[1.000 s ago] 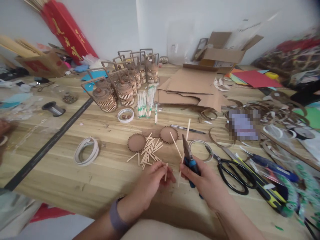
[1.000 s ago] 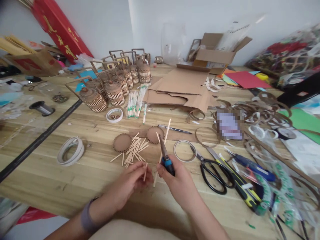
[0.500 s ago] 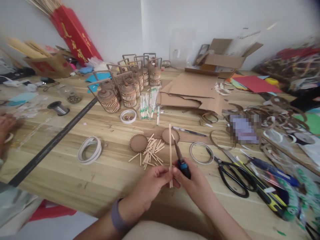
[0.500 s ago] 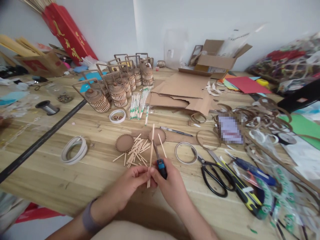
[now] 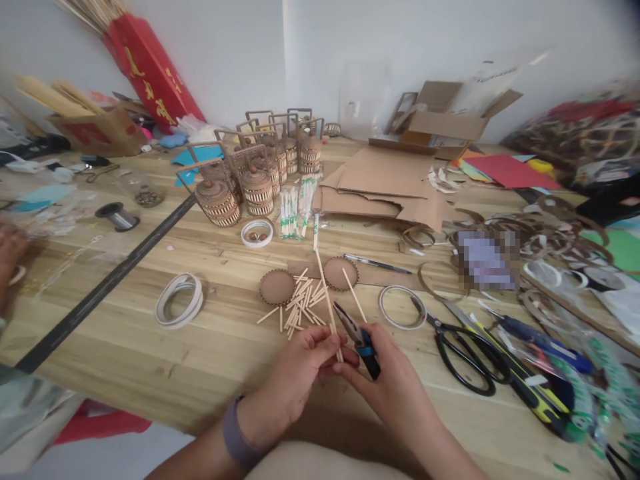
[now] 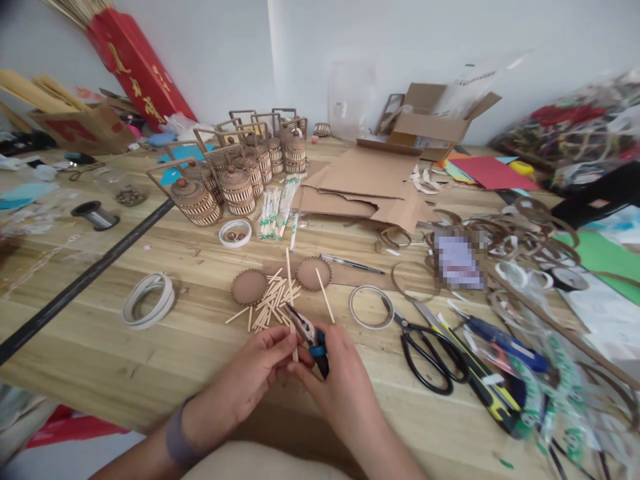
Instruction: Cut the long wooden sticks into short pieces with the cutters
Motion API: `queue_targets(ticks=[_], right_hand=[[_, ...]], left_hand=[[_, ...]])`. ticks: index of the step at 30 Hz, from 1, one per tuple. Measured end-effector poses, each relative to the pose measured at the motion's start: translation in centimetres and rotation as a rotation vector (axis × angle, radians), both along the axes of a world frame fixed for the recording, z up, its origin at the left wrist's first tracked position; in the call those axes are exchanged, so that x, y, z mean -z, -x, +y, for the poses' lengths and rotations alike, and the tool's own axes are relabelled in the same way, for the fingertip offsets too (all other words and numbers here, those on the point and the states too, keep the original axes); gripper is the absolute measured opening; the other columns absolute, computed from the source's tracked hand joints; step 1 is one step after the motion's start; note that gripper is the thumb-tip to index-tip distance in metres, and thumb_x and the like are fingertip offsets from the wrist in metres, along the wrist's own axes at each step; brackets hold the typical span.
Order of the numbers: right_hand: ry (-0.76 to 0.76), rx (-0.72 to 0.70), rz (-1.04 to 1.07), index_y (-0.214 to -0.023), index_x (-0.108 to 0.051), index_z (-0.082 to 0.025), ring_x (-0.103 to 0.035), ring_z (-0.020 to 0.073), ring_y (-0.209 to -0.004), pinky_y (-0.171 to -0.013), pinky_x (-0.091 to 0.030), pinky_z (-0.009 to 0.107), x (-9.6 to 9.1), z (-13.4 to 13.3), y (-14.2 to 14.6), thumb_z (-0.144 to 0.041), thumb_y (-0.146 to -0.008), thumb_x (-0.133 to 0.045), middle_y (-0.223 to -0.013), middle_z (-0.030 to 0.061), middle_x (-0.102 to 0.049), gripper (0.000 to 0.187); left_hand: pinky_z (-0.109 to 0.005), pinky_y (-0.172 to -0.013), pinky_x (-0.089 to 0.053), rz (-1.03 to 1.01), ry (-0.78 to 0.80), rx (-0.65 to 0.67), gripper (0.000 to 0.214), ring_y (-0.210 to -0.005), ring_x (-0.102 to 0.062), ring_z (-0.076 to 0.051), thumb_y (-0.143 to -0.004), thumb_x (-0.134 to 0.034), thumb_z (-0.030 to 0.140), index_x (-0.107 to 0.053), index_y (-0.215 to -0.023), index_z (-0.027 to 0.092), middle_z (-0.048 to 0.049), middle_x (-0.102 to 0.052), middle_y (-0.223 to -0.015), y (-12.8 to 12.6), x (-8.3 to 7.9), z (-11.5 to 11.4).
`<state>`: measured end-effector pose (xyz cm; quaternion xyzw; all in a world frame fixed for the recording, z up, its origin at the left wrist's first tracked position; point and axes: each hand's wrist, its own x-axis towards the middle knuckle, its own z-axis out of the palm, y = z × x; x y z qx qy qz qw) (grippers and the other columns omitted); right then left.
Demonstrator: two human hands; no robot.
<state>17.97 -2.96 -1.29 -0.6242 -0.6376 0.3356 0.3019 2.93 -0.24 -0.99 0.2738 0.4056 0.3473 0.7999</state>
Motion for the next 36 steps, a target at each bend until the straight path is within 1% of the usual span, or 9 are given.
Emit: queue_targets(ticks=[5, 7, 10, 14, 16, 23, 28, 32, 36], right_hand=[[0.247, -0.056, 0.122, -0.11, -0.059, -0.019, -0.063, 0.0233, -0.084, -0.076, -0.05, 0.034, -2.1, -0.5, -0.9, -0.043, -0.079, -0.061, -0.093, 0.0061, -0.068, 0.04], [0.373, -0.11, 0.128, -0.106, -0.063, -0.019, -0.062, 0.0214, -0.079, -0.072, -0.049, 0.031, -2.8, -0.9, -2.1, -0.046, -0.082, -0.055, -0.086, 0.0042, -0.067, 0.037], [0.515, -0.183, 0.151, -0.104, -0.067, -0.02, -0.061, 0.0211, -0.08, -0.069, -0.048, 0.029, -3.3, -1.4, -4.2, -0.05, -0.082, -0.057, -0.087, 0.0037, -0.068, 0.038], [0.644, -0.106, 0.202, -0.099, -0.071, -0.022, -0.06, 0.0204, -0.075, -0.064, -0.047, 0.028, -3.6, -1.7, -5.5, -0.049, -0.075, -0.063, -0.08, 0.0022, -0.067, 0.037], [0.66, -0.079, 0.242, -0.093, -0.073, -0.024, -0.058, 0.019, -0.074, -0.063, -0.045, 0.027, -3.9, -1.6, -5.3, -0.045, -0.072, -0.065, -0.077, 0.0007, -0.066, 0.031], [0.619, -0.237, 0.253, -0.076, -0.073, -0.025, -0.054, 0.0144, -0.063, -0.054, -0.041, 0.022, -5.3, 0.1, -3.8, -0.029, -0.071, -0.065, -0.069, -0.0027, -0.062, 0.011], [0.549, -0.281, 0.188, -0.075, -0.074, -0.026, -0.052, 0.0135, -0.056, -0.047, -0.038, 0.02, -5.4, 0.6, -3.3, -0.031, -0.071, -0.064, -0.062, -0.0035, -0.062, 0.012], [0.514, -0.331, 0.273, -0.074, -0.073, -0.026, -0.054, 0.0134, -0.057, -0.048, -0.04, 0.02, -5.4, 1.0, -3.2, -0.029, -0.07, -0.064, -0.065, -0.004, -0.064, 0.01], [0.578, -0.333, 0.284, -0.076, -0.074, -0.026, -0.054, 0.013, -0.058, -0.052, -0.041, 0.021, -5.3, 1.2, -3.2, -0.024, -0.069, -0.063, -0.067, -0.0039, -0.063, 0.013]], left_hand=[[-0.031, -0.074, -0.045, 0.138, -0.092, 0.056, 0.042, -0.072, -0.06, -0.017, -0.07, -0.075, 0.051, -0.066, -0.087, 0.013, -0.0027, -0.066, -0.071, 1.2, -0.4, 0.3], [-0.03, -0.074, -0.044, 0.197, -0.128, 0.114, 0.037, -0.071, -0.059, -0.016, -0.074, -0.072, 0.048, -0.066, -0.088, 0.014, -0.0017, -0.066, -0.068, 1.8, -0.8, 0.4], [-0.029, -0.073, -0.042, 0.271, -0.147, 0.18, 0.031, -0.069, -0.058, -0.016, -0.076, -0.069, 0.045, -0.066, -0.084, 0.015, -0.0011, -0.066, -0.065, 2.4, -1.5, 0.4], [-0.029, -0.072, -0.041, 0.294, -0.148, 0.237, 0.029, -0.069, -0.057, -0.017, -0.075, -0.068, 0.045, -0.065, -0.074, 0.015, -0.0017, -0.066, -0.063, 2.4, -2.0, 0.2], [-0.028, -0.071, -0.04, 0.264, -0.142, 0.266, 0.031, -0.067, -0.055, -0.016, -0.073, -0.069, 0.046, -0.066, -0.075, 0.015, -0.0019, -0.066, -0.063, 2.3, -2.0, 0.1], [-0.027, -0.067, -0.037, 0.177, -0.156, 0.373, 0.034, -0.06, -0.052, -0.013, -0.074, -0.066, 0.047, -0.07, -0.079, 0.014, -0.0023, -0.066, -0.064, 2.0, -1.9, -0.3], [-0.027, -0.066, -0.038, 0.164, -0.159, 0.389, 0.035, -0.059, -0.053, -0.014, -0.071, -0.067, 0.05, -0.071, -0.074, 0.015, -0.0019, -0.065, -0.062, 1.8, -2.0, -0.3], [-0.027, -0.068, -0.039, 0.167, -0.157, 0.396, 0.037, -0.06, -0.053, -0.014, -0.071, -0.068, 0.052, -0.071, -0.072, 0.015, -0.0022, -0.065, -0.062, 1.8, -1.8, -0.3], [-0.028, -0.069, -0.039, 0.167, -0.141, 0.399, 0.04, -0.06, -0.053, -0.014, -0.07, -0.069, 0.054, -0.071, -0.072, 0.014, -0.0029, -0.065, -0.063, 1.8, -1.6, -0.2]])
